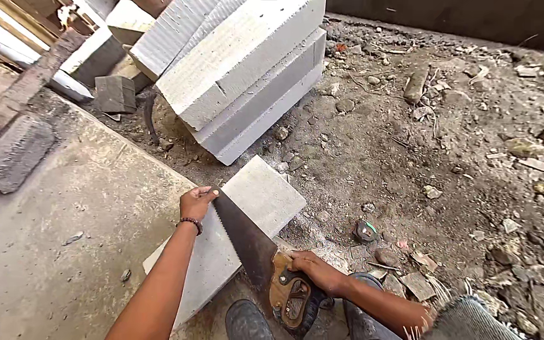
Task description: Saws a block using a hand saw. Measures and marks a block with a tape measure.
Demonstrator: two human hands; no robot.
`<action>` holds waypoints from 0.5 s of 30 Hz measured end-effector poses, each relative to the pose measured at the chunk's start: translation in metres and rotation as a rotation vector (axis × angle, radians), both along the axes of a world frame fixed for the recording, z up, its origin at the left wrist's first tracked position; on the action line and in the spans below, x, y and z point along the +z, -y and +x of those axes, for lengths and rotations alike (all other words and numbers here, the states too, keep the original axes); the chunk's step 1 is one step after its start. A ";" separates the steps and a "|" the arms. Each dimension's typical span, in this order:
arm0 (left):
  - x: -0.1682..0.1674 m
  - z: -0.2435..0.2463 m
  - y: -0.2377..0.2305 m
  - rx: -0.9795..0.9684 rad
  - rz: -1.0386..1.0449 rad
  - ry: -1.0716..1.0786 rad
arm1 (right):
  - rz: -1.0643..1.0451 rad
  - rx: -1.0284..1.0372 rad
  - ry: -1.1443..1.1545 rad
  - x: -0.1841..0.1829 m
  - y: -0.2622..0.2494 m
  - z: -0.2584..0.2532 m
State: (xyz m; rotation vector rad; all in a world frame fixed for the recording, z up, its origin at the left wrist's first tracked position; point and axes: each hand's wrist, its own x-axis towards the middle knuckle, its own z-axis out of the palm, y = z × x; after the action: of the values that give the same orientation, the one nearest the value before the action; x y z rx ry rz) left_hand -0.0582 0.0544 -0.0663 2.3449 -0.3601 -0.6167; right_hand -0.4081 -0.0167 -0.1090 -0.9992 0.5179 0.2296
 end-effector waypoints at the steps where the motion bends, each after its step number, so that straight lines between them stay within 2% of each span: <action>1: 0.000 0.000 0.000 0.011 -0.001 -0.001 | -0.002 0.003 0.021 -0.001 -0.002 0.000; 15: -0.004 0.000 -0.002 0.019 -0.033 0.002 | 0.033 -0.005 0.045 -0.004 -0.023 0.000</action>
State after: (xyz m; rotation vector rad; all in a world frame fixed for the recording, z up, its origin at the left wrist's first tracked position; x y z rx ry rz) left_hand -0.0587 0.0560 -0.0703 2.3154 -0.3452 -0.5952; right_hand -0.4083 0.0064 -0.1132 -0.9686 0.4742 0.2101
